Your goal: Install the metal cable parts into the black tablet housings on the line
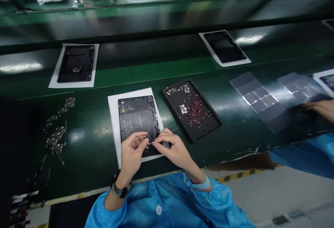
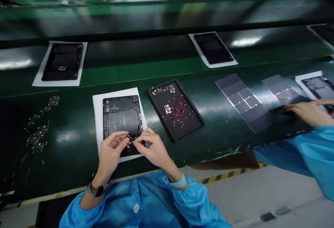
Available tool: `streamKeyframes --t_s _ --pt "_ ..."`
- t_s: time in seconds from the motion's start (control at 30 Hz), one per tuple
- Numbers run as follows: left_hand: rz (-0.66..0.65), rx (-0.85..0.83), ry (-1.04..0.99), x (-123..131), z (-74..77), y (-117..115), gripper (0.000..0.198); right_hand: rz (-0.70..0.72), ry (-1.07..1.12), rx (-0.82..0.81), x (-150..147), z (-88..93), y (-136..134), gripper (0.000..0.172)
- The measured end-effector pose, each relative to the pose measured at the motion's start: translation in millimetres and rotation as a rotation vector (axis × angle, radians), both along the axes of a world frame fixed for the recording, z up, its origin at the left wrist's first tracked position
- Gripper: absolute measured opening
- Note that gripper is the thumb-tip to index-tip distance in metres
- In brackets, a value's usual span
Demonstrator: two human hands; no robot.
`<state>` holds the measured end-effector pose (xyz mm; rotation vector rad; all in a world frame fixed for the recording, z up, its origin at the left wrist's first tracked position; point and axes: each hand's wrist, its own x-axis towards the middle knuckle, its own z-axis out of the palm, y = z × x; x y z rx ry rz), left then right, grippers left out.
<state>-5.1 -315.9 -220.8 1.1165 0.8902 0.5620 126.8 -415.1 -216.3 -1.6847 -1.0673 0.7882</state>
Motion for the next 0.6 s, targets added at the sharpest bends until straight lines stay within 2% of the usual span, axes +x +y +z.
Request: streamKeyframes --t_s 0.3,0.47,0.6 --pt "-0.016 0.008 -0.019 -0.3 -1.3 -0.5 0.019 0.03 0.018 -0.01 2.8 1.6 -1.2 0.022" --pt "-0.056 -0.002 -0.037 -0.9 -2.6 -0.7 0.019 0.104 0.034 -0.02 7.7 2.7 -1.6 0.027" --pt "-0.026 0.0 -0.039 -1.6 -4.9 -2.1 0.018 0.097 0.06 -0.037 9.1 3.1 -1.4 0.026"
